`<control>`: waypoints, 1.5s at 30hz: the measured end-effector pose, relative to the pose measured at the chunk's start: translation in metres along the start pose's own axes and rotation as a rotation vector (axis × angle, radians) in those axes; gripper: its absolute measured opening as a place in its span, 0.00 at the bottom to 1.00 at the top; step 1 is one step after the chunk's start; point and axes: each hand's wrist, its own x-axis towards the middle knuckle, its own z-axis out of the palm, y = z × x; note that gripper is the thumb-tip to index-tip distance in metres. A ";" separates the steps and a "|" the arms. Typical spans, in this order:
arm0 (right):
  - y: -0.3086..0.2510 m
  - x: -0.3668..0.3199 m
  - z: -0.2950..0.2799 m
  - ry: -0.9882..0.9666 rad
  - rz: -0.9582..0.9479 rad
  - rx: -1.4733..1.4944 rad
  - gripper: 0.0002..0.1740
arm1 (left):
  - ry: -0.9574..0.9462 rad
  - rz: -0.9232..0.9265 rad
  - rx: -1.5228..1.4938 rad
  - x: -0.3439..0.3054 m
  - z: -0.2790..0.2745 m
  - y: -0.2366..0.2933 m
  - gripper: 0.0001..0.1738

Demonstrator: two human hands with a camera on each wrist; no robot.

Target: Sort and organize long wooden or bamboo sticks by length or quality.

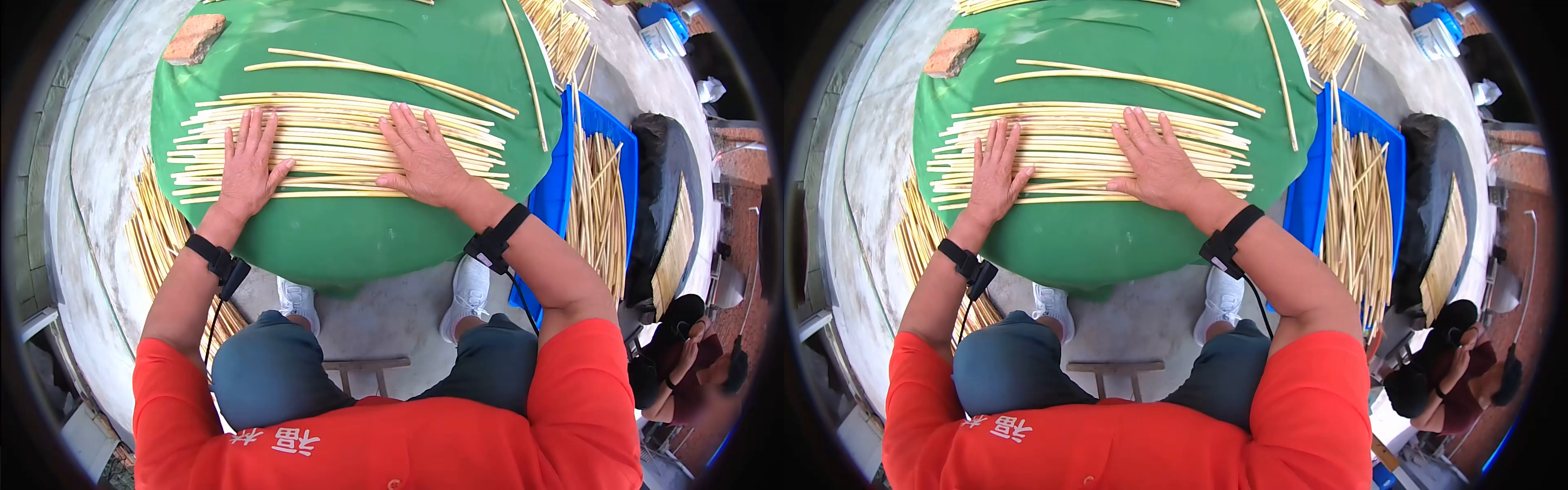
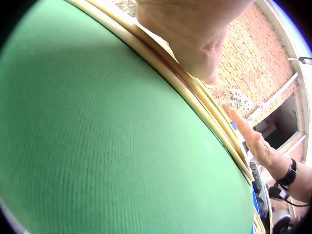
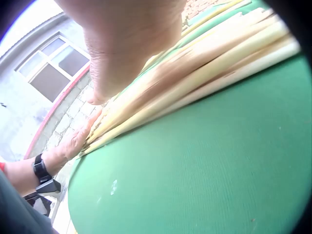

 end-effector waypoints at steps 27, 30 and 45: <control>0.020 -0.050 0.014 0.037 0.026 -0.130 0.50 | -0.063 -0.084 0.022 0.026 0.014 -0.001 0.36; 0.016 -0.049 0.018 0.057 0.064 -0.136 0.50 | -0.029 -0.069 0.074 0.032 0.018 -0.003 0.38; 0.011 -0.042 0.022 0.056 0.119 -0.150 0.50 | -0.035 -0.081 0.113 0.041 0.024 -0.004 0.40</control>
